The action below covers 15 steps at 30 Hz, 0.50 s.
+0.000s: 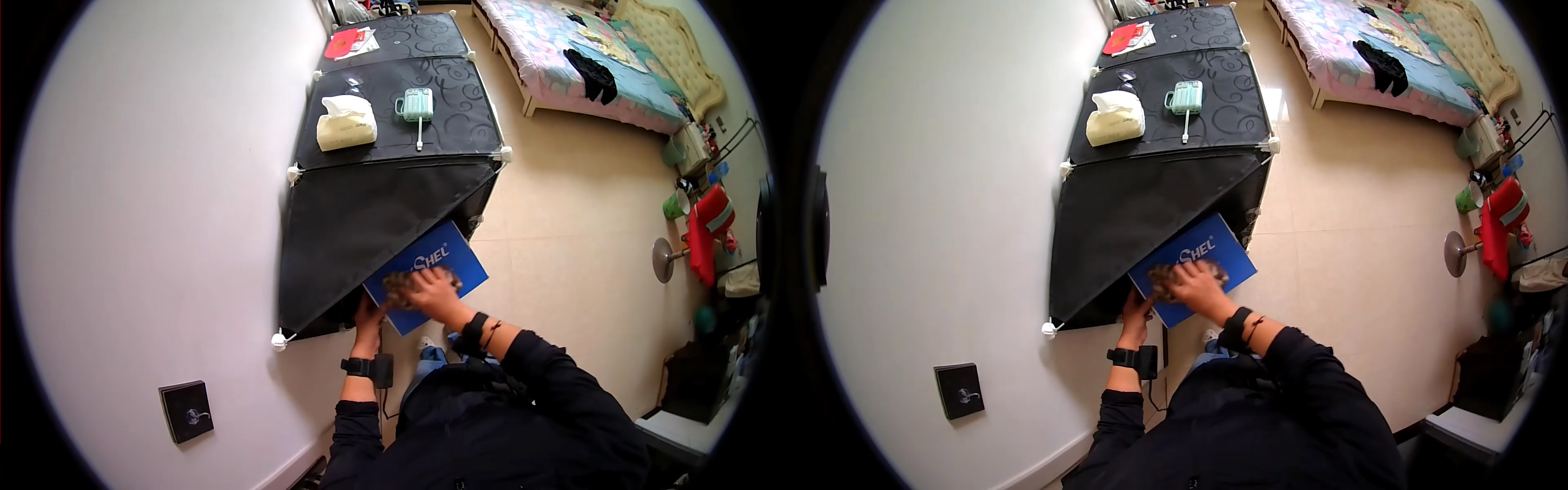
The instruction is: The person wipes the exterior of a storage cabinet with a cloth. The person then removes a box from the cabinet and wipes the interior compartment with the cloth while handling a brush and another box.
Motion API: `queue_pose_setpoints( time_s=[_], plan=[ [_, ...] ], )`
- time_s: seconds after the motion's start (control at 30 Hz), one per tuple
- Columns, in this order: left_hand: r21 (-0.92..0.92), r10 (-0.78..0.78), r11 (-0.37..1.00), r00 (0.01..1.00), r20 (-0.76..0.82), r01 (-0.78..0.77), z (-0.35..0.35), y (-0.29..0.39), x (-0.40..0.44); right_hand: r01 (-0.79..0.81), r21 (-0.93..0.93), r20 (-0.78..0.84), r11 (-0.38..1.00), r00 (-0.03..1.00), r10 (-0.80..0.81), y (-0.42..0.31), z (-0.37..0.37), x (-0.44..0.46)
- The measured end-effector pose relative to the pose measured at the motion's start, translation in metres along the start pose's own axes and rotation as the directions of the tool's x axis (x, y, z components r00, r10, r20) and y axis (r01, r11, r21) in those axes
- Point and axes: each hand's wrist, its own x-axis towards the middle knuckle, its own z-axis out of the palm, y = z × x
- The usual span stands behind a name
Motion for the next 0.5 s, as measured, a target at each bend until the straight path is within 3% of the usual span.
queue_pose_setpoints(
  time_s=[0.07, 0.17, 0.23, 0.27, 0.33, 0.4, 0.5],
  plan=[
    [-0.019, 0.084, 0.996, 0.995, -0.048, -0.085, 0.001, -0.008, 0.003, -0.148, -0.088, -0.045, 0.985, 0.988, 0.145, 0.026, -0.012, -0.004],
    [-0.035, 0.071, 0.997, 0.997, -0.042, -0.073, 0.001, -0.012, 0.005, -0.309, -0.173, -0.198, 0.935, 0.941, 0.275, 0.078, -0.019, -0.025],
    [-0.017, 0.089, 0.996, 0.996, -0.033, -0.089, 0.002, -0.009, 0.003, -0.455, -0.336, -0.139, 0.825, 0.89, 0.434, 0.111, -0.019, -0.048],
    [-0.09, 0.024, 0.996, 0.999, -0.041, -0.027, 0.004, 0.001, -0.003, -0.54, -0.325, -0.091, 0.777, 0.835, 0.543, 0.124, -0.026, -0.058],
    [-0.163, -0.038, 0.986, 0.998, -0.049, 0.03, 0.003, 0.004, -0.004, -0.805, -0.169, -0.155, 0.568, 0.591, 0.792, 0.141, -0.031, -0.083],
    [-0.067, 0.032, 0.997, 0.999, -0.017, -0.033, 0.001, -0.005, 0.003, -0.838, -0.042, -0.266, 0.544, 0.534, 0.802, 0.132, -0.049, -0.078],
    [-0.148, 0.0, 0.989, 0.999, -0.05, -0.008, 0.01, 0.002, 0.0, -0.688, 0.134, -0.357, 0.714, 0.639, 0.682, 0.091, -0.072, -0.043]
  ],
)
